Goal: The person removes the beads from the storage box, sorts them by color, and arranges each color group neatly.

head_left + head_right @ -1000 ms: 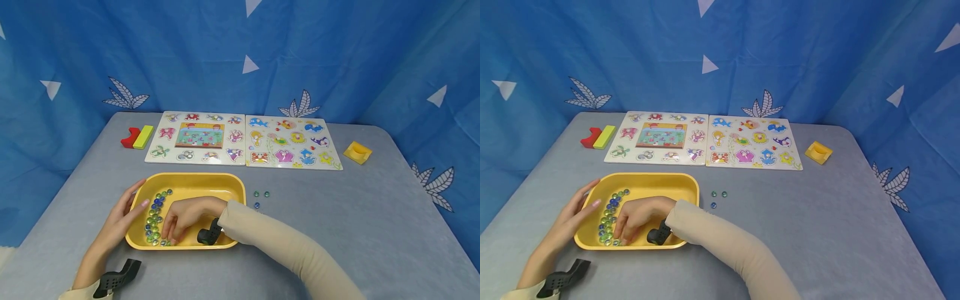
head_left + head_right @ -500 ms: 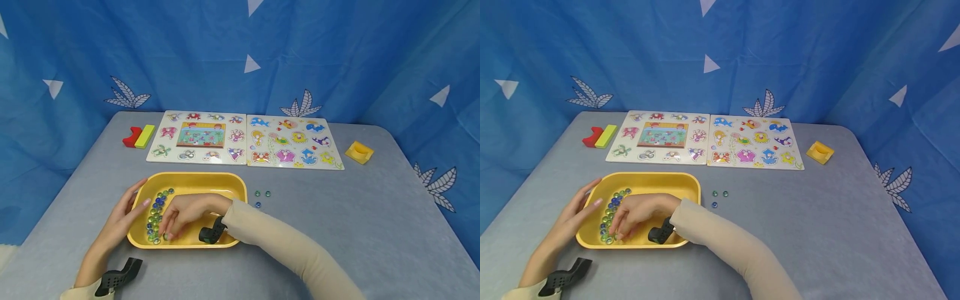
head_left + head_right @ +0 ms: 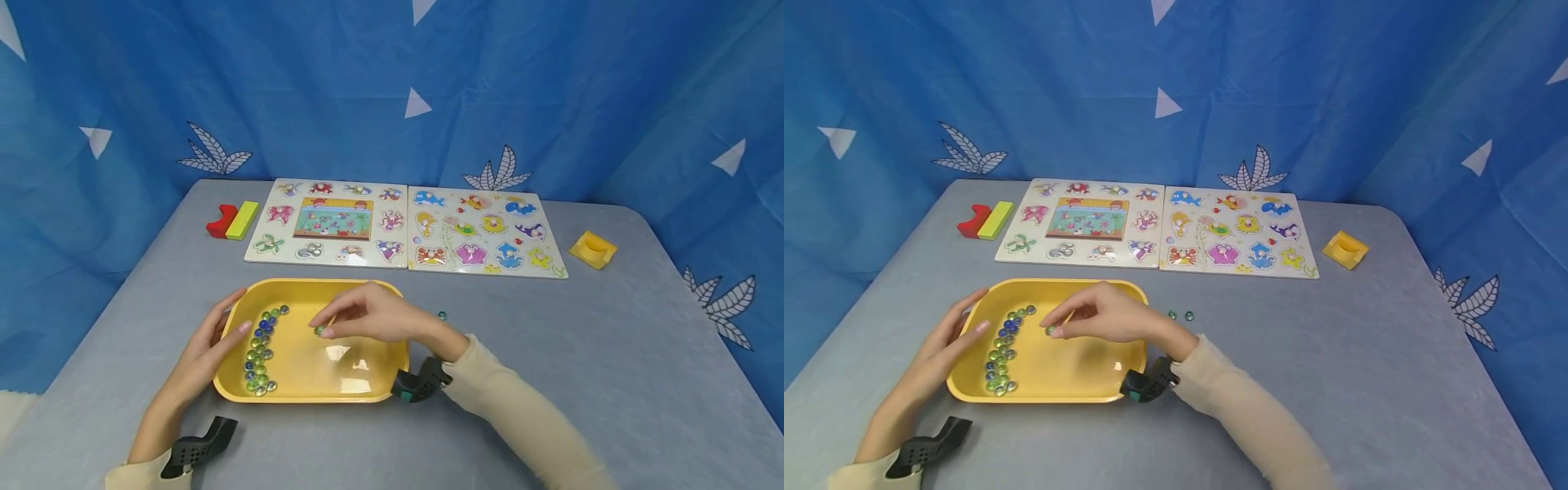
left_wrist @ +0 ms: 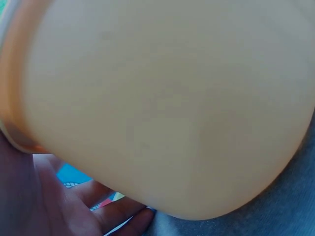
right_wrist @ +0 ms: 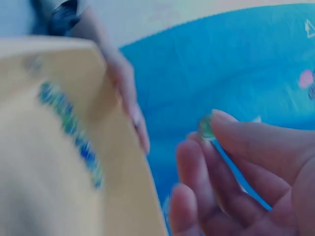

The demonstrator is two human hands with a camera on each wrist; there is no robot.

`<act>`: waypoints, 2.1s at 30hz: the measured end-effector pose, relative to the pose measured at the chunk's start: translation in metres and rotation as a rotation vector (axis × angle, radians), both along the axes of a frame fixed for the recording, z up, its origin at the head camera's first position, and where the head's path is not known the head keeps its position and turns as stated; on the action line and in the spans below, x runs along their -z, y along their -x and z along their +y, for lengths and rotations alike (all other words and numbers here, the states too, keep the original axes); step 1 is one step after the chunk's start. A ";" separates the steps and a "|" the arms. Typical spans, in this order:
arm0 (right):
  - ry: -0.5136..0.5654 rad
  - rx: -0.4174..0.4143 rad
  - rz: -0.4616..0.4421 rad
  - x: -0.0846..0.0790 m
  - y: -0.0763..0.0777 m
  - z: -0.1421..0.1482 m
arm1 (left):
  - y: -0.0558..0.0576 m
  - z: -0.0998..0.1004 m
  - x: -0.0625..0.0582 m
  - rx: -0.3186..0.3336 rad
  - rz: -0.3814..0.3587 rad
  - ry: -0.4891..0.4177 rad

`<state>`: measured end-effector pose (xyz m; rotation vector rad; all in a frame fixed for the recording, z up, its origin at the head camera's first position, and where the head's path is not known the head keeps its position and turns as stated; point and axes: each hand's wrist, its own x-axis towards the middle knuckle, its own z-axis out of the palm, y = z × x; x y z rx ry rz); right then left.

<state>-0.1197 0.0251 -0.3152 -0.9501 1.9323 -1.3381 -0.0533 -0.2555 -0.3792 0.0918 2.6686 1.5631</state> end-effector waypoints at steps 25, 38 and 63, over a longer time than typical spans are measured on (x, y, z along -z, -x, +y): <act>-0.285 0.701 0.471 0.082 -0.031 0.140 | 0.000 0.001 0.000 0.002 0.011 0.012; -0.251 0.884 0.524 0.096 -0.021 0.150 | -0.001 0.001 0.001 0.000 0.012 0.018; -0.239 0.843 0.320 0.077 -0.021 0.155 | -0.001 0.000 0.000 -0.004 -0.019 -0.016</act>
